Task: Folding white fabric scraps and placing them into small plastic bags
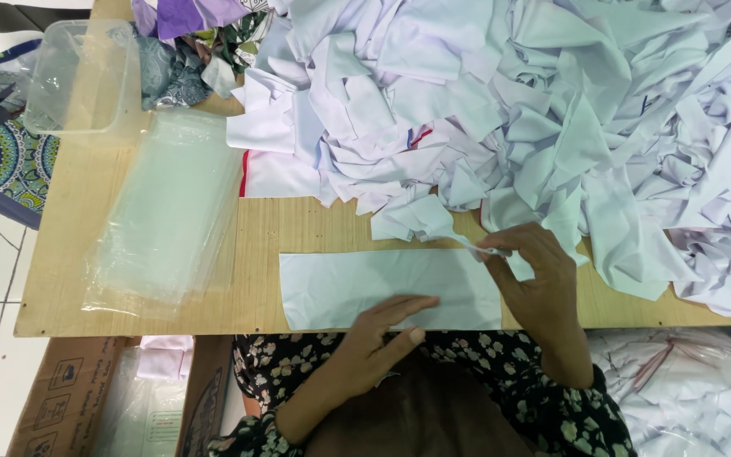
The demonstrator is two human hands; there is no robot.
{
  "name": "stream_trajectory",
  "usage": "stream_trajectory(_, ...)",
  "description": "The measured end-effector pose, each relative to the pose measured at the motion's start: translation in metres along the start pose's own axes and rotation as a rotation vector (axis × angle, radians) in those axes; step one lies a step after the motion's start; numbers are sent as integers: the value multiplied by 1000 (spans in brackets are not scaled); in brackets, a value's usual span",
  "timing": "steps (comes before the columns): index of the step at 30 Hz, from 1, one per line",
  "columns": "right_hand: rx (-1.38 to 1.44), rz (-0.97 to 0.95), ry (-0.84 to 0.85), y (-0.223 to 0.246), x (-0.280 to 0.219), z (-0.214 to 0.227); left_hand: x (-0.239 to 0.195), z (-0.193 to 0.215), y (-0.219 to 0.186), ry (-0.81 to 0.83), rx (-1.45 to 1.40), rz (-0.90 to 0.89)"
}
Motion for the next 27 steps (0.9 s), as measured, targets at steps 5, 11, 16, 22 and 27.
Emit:
stream_trajectory(5, 67, 229, 78, 41, -16, 2, 23, -51, 43, 199, -826, 187)
stream_trajectory(11, 103, 389, 249, 63, -38, 20, 52, -20, 17, 36, -1257, 208)
stream_trajectory(16, 150, 344, 439, 49, -56, 35, 59, 20, 32, -214, -1278, 200)
stream_trajectory(22, 164, 177, 437, 23, -70, 50, 47, 47, 23, -572, -1264, 267)
stream_trajectory(27, 200, 110, 484, 18, -62, 45, 43, 31, 13, -470, -1083, 261)
Point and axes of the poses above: each hand's wrist, its own x-axis towards the middle knuckle, its own z-axis out of the back of the hand, y = z × x, the point moved 6 cm from there along x, towards the middle knuckle, and after that the axes turned 8 degrees about y, right-handed, at the moved point
